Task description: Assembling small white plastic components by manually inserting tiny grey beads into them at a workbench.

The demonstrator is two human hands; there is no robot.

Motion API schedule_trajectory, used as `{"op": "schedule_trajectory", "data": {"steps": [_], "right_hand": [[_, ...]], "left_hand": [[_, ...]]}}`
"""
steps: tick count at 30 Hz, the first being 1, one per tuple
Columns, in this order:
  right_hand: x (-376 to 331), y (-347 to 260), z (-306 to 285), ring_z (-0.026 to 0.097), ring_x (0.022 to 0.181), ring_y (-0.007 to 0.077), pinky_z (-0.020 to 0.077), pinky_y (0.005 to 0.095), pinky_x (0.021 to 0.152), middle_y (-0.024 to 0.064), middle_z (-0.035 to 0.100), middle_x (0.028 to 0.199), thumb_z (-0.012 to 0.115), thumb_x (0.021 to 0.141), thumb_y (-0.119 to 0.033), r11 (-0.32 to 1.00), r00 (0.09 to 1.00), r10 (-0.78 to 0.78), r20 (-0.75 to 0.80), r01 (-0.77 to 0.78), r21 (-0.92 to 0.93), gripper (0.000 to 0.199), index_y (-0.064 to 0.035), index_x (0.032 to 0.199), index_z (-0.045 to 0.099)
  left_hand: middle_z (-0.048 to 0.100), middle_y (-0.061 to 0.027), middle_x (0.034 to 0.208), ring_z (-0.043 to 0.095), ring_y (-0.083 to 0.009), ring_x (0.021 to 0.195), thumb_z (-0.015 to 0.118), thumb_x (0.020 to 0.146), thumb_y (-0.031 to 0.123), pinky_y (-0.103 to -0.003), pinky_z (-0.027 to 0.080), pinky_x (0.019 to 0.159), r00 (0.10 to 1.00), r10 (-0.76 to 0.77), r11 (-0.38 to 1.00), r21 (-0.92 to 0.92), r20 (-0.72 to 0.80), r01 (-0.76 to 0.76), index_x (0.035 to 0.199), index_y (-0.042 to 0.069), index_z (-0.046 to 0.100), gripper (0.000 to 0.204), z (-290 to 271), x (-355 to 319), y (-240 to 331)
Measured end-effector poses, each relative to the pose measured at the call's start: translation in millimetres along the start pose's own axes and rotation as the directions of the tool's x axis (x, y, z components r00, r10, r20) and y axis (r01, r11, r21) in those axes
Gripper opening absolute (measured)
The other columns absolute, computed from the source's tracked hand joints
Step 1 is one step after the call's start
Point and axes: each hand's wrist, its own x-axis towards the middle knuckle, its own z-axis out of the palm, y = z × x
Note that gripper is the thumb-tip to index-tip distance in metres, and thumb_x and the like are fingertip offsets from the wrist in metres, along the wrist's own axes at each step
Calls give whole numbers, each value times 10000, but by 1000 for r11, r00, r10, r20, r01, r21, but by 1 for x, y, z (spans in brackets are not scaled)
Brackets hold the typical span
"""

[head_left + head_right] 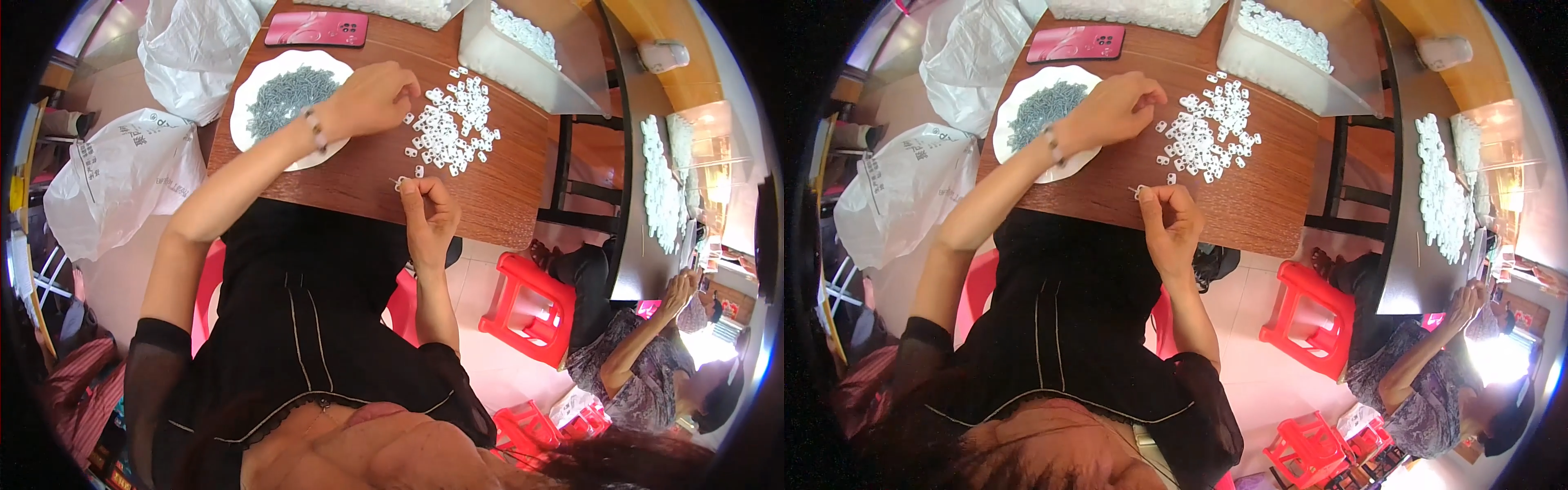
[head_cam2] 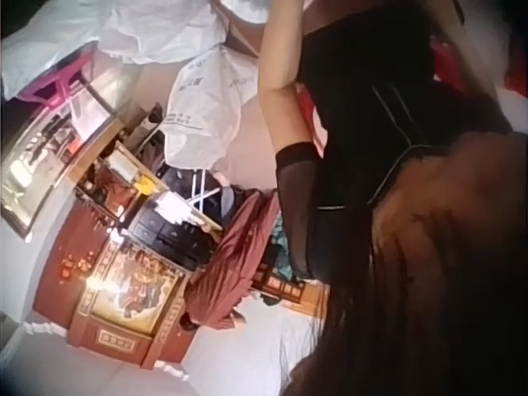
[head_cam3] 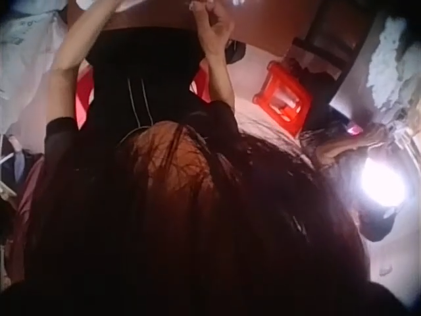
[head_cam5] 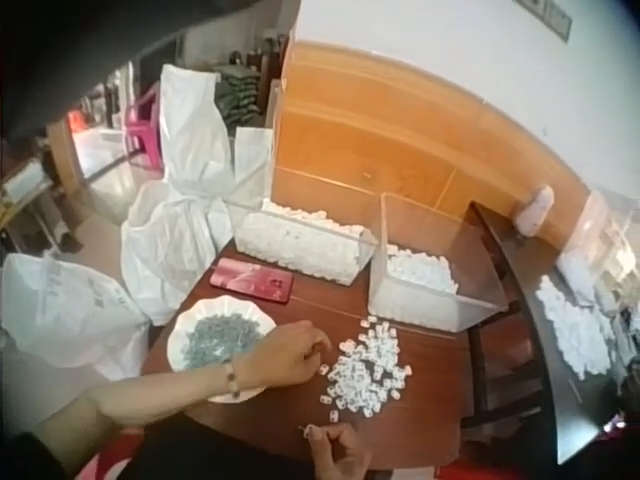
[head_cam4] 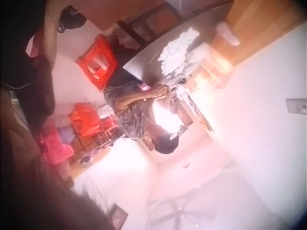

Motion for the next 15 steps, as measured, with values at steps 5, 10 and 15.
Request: {"op": "schedule_trajectory", "data": {"steps": [5,10,15], "right_hand": [[0,2,-5,486,683,55,393,208,627,1,566,737,653,874,-68,999,999,-13,-29,14,30,126,18,792,608],[2,4,-10,492,688,55,393,204,630,2,563,749,644,879,-59,999,1000,12,-24,-11,49,117,15,796,608],[2,1,-10,488,685,55,391,201,628,4,558,754,640,880,-51,998,1000,17,-16,-16,65,108,17,803,608]], "left_hand": [[656,-145,800,634,-301,800,557,792,117,-403,490,713,973,50,979,180,224,-92,886,41,655,155,4,50,-28],[651,-133,809,624,-299,800,564,791,118,-399,485,729,916,32,993,88,400,-74,885,42,654,151,0,35,-6],[609,-115,876,575,-299,893,559,808,118,-389,457,794,956,80,977,170,284,-132,886,60,646,131,-4,19,-19]]}}
